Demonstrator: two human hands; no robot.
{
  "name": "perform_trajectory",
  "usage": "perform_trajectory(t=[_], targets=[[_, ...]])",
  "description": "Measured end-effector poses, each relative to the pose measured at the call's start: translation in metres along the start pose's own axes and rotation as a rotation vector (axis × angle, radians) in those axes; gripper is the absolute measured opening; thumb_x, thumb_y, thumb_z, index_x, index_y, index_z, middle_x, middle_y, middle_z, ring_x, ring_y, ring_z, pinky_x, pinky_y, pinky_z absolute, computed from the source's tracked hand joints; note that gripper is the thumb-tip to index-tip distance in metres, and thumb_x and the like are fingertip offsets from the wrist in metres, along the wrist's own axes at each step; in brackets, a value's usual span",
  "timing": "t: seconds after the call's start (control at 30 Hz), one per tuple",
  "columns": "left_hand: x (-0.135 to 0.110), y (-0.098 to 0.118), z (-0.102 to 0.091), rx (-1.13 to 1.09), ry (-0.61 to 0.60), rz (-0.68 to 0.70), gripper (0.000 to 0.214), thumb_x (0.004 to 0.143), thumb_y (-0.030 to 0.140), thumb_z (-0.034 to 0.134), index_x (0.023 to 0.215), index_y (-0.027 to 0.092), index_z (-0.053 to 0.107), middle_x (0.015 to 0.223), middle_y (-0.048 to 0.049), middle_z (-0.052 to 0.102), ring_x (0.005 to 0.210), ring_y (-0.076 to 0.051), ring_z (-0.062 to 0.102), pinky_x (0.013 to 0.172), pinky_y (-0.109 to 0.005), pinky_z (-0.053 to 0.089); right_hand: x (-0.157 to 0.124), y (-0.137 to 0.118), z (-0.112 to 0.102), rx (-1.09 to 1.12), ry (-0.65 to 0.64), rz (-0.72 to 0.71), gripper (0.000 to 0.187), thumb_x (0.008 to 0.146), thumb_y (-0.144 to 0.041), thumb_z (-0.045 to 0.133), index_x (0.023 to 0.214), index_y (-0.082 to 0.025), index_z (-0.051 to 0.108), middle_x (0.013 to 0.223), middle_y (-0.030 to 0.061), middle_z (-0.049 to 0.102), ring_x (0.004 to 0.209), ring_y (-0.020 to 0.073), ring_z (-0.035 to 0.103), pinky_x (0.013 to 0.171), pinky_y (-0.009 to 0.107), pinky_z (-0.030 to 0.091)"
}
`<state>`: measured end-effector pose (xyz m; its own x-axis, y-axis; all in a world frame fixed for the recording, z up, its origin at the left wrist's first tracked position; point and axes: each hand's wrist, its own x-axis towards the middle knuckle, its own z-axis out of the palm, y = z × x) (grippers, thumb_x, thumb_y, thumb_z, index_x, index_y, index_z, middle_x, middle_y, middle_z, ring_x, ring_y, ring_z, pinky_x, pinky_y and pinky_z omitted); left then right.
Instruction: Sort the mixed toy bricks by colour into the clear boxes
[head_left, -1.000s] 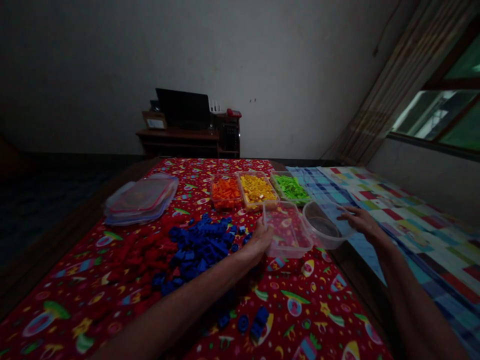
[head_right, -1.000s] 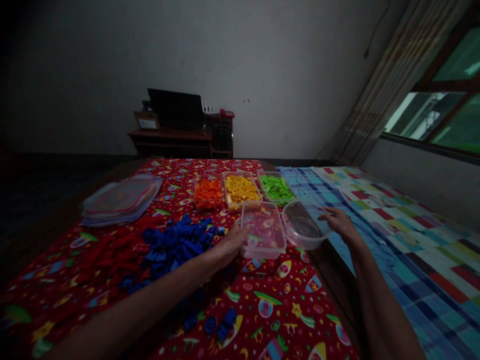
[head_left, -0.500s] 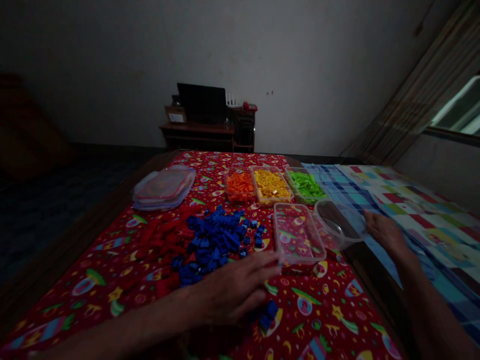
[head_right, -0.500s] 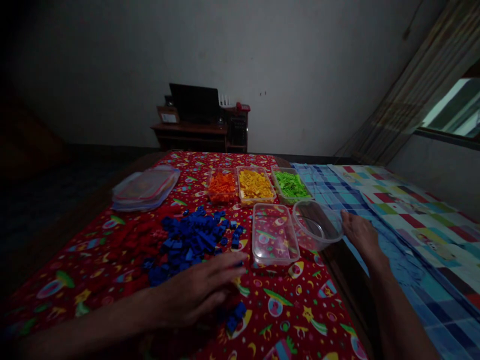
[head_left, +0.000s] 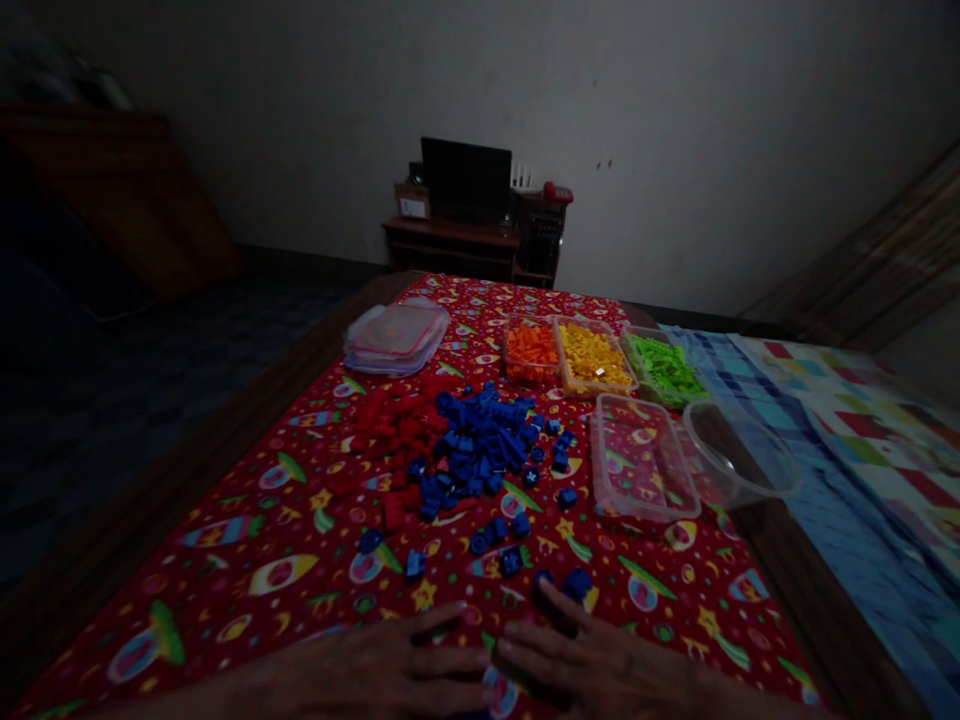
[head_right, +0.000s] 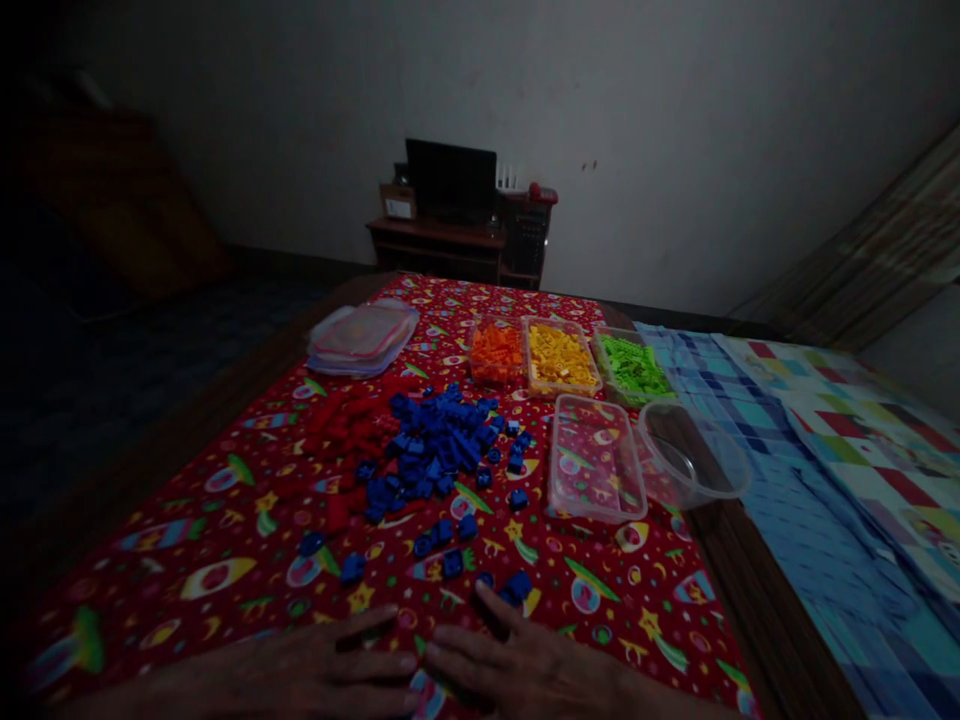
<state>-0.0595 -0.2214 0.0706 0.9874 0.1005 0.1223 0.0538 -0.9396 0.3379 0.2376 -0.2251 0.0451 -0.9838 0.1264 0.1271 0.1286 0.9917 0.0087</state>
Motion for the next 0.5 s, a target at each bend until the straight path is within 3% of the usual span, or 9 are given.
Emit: perform_trajectory(t=[0.1, 0.2, 0.37, 0.43, 0.5], targets=[[0.005, -0.008, 0.02, 0.153, 0.051, 0.009, 0.032, 0.091, 0.017, 0.048, 0.12, 0.027, 0.059, 0.127, 0.0003, 0.062, 0.129, -0.015, 0.045, 0.119, -0.038, 0.018, 0.016, 0.014, 0.005, 0.019, -0.029, -0.079, 0.036, 0.095, -0.033, 0.043, 0.13, -0.031, 0.05, 0.143, 0.0093, 0.044, 0.14, 0.0234, 0.026, 0.113, 0.054, 0.023], [0.006, -0.037, 0.029, 0.296, 0.164, -0.061, 0.026, 0.093, 0.017, 0.047, 0.113, 0.024, 0.061, 0.12, -0.003, 0.066, 0.13, -0.016, 0.044, 0.12, -0.04, 0.01, 0.037, 0.046, 0.009, -0.015, -0.015, -0.01, 0.03, 0.095, -0.033, 0.041, 0.12, -0.024, 0.056, 0.137, 0.0129, 0.05, 0.14, 0.0257, 0.025, 0.111, 0.06, 0.018], [0.001, -0.104, 0.006, 0.428, 0.21, -0.314, 0.022, 0.091, 0.024, 0.052, 0.111, 0.022, 0.062, 0.128, -0.0075, 0.06, 0.132, -0.023, 0.042, 0.118, -0.052, 0.01, 0.069, 0.115, 0.011, -0.178, 0.083, 0.195, 0.03, 0.092, -0.023, 0.049, 0.121, -0.018, 0.055, 0.14, 0.02, 0.044, 0.137, 0.0301, 0.032, 0.108, 0.065, 0.022], [0.0, -0.115, -0.006, 0.427, 0.221, -0.344, 0.026, 0.09, 0.025, 0.052, 0.114, 0.021, 0.061, 0.135, -0.0104, 0.054, 0.134, -0.026, 0.038, 0.116, -0.055, 0.012, 0.069, 0.132, 0.008, -0.2, 0.187, 0.268, 0.032, 0.092, -0.02, 0.048, 0.122, -0.018, 0.056, 0.139, 0.0197, 0.046, 0.135, 0.0291, 0.035, 0.107, 0.063, 0.027], [0.001, -0.107, -0.013, 0.388, 0.257, -0.334, 0.029, 0.091, 0.023, 0.048, 0.118, 0.021, 0.06, 0.139, -0.0112, 0.05, 0.136, -0.026, 0.036, 0.116, -0.054, 0.014, 0.059, 0.137, 0.003, -0.191, 0.281, 0.324, 0.033, 0.092, -0.018, 0.045, 0.123, -0.02, 0.056, 0.135, 0.0174, 0.051, 0.133, 0.0262, 0.039, 0.107, 0.058, 0.031]])
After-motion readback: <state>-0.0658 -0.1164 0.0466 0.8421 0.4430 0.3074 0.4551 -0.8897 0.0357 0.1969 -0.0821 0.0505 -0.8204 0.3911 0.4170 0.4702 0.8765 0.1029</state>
